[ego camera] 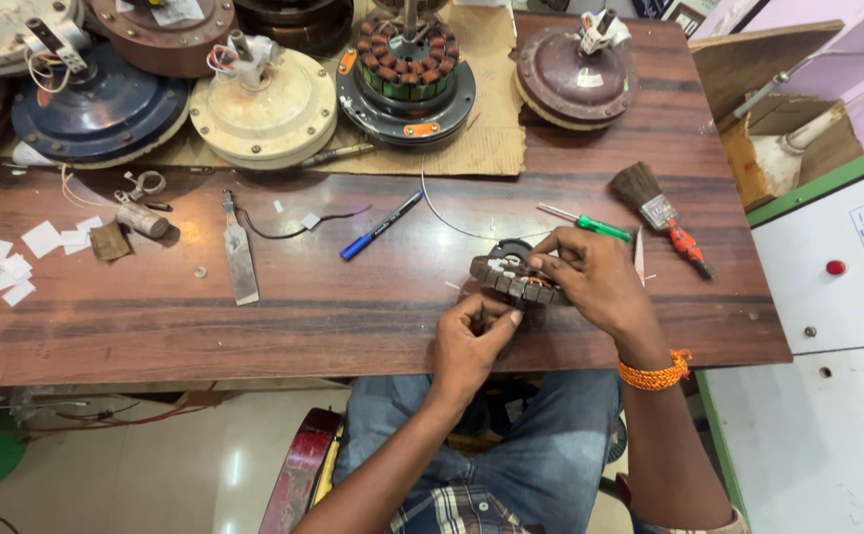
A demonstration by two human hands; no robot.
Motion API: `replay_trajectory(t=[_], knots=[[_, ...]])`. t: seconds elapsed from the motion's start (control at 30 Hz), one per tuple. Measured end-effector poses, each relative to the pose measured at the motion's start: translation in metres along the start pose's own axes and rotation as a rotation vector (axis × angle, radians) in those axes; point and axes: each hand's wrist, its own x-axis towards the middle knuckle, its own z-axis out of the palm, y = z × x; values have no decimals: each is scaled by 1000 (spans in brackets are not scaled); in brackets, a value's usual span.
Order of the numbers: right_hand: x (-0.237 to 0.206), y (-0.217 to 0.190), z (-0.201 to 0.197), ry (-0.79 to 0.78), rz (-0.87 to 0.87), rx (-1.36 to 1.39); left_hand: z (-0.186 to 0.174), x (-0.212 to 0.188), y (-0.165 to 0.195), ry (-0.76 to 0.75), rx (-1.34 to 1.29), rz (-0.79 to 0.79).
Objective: The person sits at a workbench and rewinds a fan motor armature, pressing copper wire coils into the stator slots by hand and turning the armature to work around it. They continue fitting and seating the windings around the part throughout the clip.
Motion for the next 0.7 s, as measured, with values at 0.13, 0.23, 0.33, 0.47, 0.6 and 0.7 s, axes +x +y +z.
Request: replay_trajectory(t=[0.13, 0.23, 0.33, 0.47, 0.6, 0.7], knots=[[0, 9, -8, 148, 139, -189, 13, 12, 0, 107, 166, 56], [-3, 15, -11, 201, 145, -159, 22, 20, 0, 178, 226, 102], [-10, 21, -11, 252, 184, -105, 28, 19, 0, 210, 213, 80], [-16, 31, -8, 297, 208, -93, 31, 12, 2, 239, 270, 73], [-24, 39, -8, 331, 201, -114, 34, 7, 7, 243, 301, 108], [-29, 44, -10, 402, 178, -125, 37, 2, 11, 244, 248, 108]])
